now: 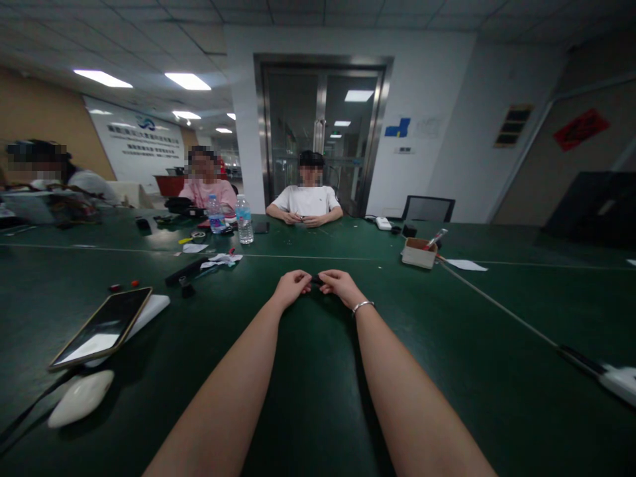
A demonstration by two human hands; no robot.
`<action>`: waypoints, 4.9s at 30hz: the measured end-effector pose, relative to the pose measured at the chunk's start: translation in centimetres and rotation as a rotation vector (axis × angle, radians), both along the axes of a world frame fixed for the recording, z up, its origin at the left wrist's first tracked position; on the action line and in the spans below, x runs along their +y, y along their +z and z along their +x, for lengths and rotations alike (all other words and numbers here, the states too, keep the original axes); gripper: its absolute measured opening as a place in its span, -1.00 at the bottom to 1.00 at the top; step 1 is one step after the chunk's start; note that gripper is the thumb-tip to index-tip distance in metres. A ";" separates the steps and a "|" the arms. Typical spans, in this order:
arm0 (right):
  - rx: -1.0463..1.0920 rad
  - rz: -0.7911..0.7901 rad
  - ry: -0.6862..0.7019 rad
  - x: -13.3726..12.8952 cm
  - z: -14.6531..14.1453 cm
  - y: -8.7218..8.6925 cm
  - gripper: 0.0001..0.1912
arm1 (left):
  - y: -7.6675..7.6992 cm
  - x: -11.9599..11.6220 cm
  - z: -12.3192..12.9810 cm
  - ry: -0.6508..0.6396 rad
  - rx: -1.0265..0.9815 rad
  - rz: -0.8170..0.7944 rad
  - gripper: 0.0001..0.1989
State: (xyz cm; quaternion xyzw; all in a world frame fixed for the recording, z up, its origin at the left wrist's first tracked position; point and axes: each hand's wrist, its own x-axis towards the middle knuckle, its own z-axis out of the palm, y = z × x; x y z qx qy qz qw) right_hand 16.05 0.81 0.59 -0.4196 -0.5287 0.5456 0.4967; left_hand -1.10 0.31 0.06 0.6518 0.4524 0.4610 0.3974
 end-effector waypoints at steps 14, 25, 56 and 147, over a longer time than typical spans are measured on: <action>-0.064 0.033 0.017 -0.1 -0.4 0.6 -0.87 | -0.6 0.9 -0.3 0.006 0.189 0.014 -0.63; -0.032 0.254 0.022 -0.1 -1.5 1.3 -0.72 | 0.5 0.5 0.3 0.126 -0.030 -0.062 -0.51; -0.023 0.082 -0.015 -0.1 0.1 0.1 -0.66 | 2.6 -2.6 0.5 0.145 0.774 0.417 -0.70; -0.104 0.068 -0.038 -0.1 -0.2 0.4 -0.95 | -0.4 0.7 0.1 0.001 0.094 0.106 -0.72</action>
